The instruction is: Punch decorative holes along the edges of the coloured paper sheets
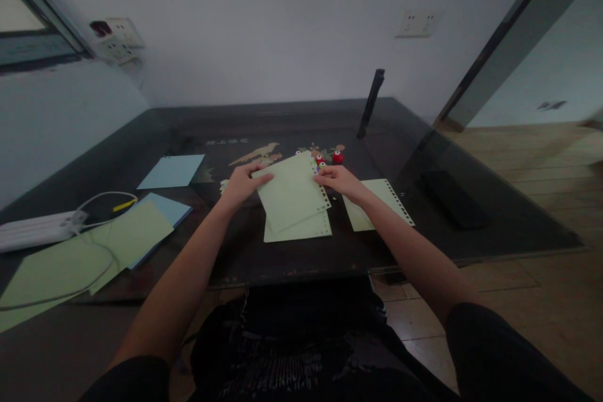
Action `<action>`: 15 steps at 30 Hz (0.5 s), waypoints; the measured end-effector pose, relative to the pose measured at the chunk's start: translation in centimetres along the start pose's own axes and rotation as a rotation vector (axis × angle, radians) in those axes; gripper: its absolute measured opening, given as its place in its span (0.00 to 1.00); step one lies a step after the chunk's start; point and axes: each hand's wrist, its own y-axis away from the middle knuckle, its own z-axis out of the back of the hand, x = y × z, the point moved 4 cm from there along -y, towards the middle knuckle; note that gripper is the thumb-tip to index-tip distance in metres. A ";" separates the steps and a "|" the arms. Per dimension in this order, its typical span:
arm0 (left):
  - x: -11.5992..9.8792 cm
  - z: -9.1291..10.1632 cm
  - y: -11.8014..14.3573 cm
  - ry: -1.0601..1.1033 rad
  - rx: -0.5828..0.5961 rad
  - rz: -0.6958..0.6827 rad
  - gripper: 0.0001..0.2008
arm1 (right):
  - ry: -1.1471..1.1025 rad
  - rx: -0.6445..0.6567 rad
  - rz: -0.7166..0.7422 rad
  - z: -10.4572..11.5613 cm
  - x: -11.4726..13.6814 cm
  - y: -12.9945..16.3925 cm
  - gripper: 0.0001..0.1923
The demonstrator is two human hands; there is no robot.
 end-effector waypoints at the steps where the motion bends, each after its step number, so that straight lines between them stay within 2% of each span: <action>1: 0.0 0.1 0.0 0.060 -0.018 0.003 0.16 | -0.004 0.008 -0.013 0.0 0.1 0.1 0.14; 5: -0.1 0.2 0.0 0.219 -0.082 0.011 0.16 | -0.003 0.013 -0.039 -0.1 0.2 0.2 0.13; 9: -0.3 -0.1 0.2 0.412 -0.116 0.029 0.20 | -0.048 -0.028 -0.037 0.1 0.0 0.2 0.13; 12: -0.2 -0.7 0.5 0.530 -0.031 0.113 0.20 | -0.107 -0.086 -0.001 0.4 0.1 0.2 0.15; 15: 0.0 -1.7 1.1 0.509 0.139 0.229 0.17 | -0.192 -0.115 0.021 0.6 0.4 0.3 0.15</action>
